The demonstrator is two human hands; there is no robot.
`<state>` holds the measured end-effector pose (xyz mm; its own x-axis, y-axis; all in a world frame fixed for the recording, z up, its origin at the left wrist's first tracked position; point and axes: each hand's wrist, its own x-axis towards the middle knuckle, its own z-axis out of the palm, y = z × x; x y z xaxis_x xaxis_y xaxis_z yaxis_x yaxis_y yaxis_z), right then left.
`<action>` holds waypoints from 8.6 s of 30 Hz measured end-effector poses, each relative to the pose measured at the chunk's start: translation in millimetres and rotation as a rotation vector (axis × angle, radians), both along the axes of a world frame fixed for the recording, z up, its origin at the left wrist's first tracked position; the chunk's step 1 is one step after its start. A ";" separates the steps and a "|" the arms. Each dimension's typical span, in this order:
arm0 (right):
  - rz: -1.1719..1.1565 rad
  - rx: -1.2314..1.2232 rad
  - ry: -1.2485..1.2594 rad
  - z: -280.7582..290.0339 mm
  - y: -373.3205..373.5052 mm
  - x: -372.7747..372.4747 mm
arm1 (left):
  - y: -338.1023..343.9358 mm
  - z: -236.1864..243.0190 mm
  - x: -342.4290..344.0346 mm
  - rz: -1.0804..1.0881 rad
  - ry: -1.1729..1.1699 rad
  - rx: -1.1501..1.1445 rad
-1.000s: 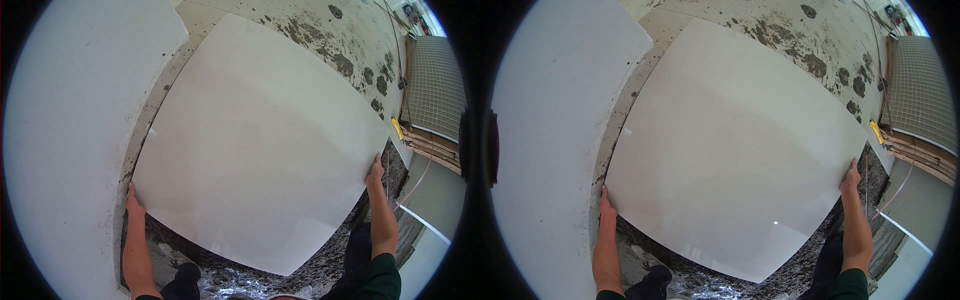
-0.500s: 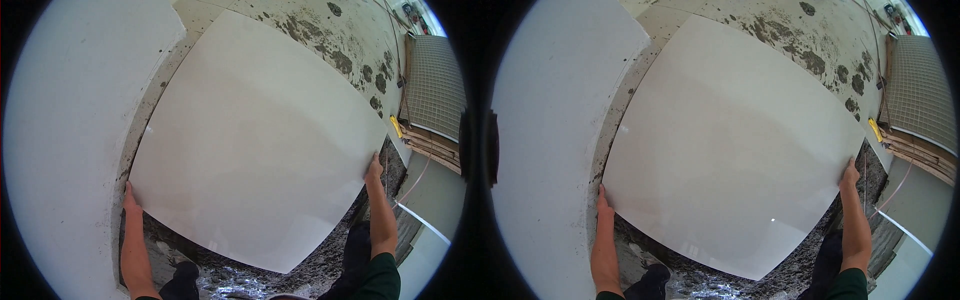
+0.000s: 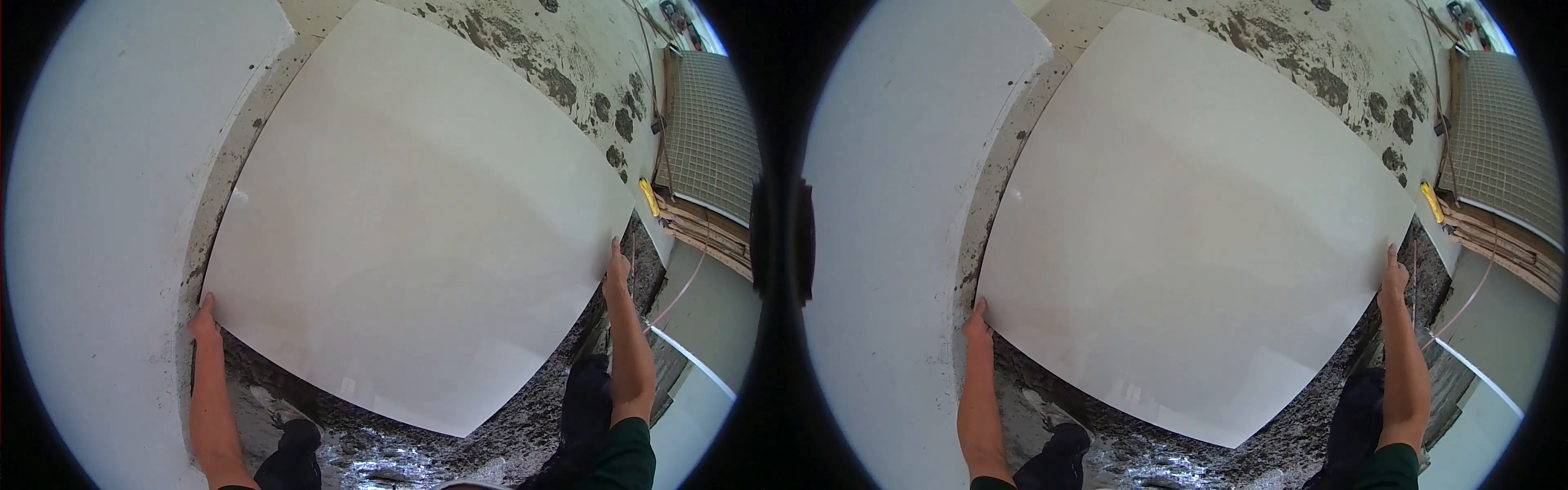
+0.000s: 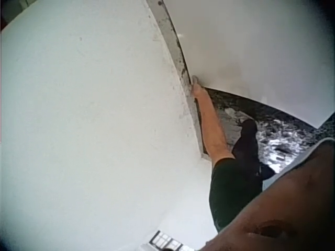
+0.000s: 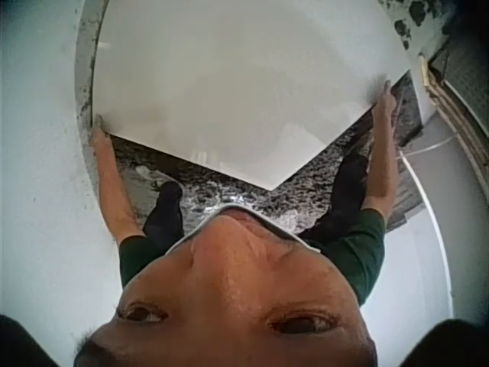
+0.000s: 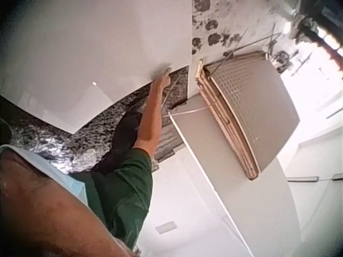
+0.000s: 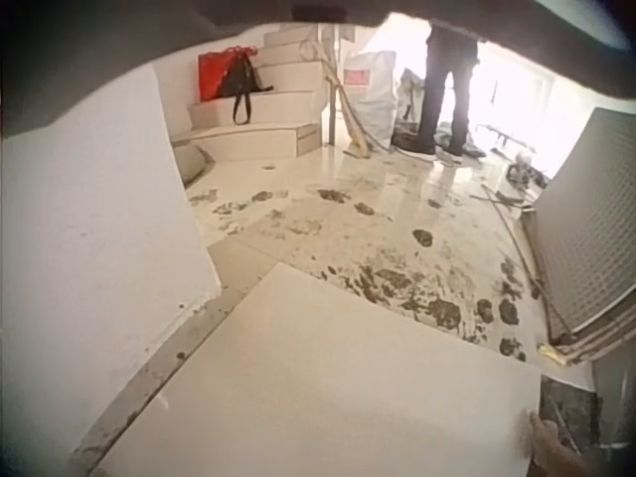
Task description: Placing a large floor tile onto a prepared mortar bed and tapping it into place with a rubber mallet to ensure it is level.
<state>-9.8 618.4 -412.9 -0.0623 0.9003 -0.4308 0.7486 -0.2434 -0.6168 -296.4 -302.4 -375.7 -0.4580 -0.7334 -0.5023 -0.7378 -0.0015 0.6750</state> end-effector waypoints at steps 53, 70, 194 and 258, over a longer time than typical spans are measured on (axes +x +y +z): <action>1.634 0.592 -0.013 100.6 -227.3 -213.2 | 288.0 -17.4 -125.3 -1.505 0.484 -0.904; 1.833 0.654 -0.346 81.7 -411.3 -535.6 | 285.4 -8.0 -134.2 -1.532 0.356 -0.776; 1.644 0.690 -0.115 52.3 -498.3 -486.9 | 219.5 5.4 -74.8 -1.543 0.322 -0.818; 1.561 0.536 -0.264 56.9 68.1 -52.5 | 522.0 21.5 127.9 -1.189 -0.495 -0.610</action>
<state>-62.3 686.5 -356.1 -0.9617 0.0872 -0.2597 0.1428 0.9686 -0.2037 -168.5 219.7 -354.2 -0.8179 -0.1991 -0.5398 -0.2497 0.9681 0.0213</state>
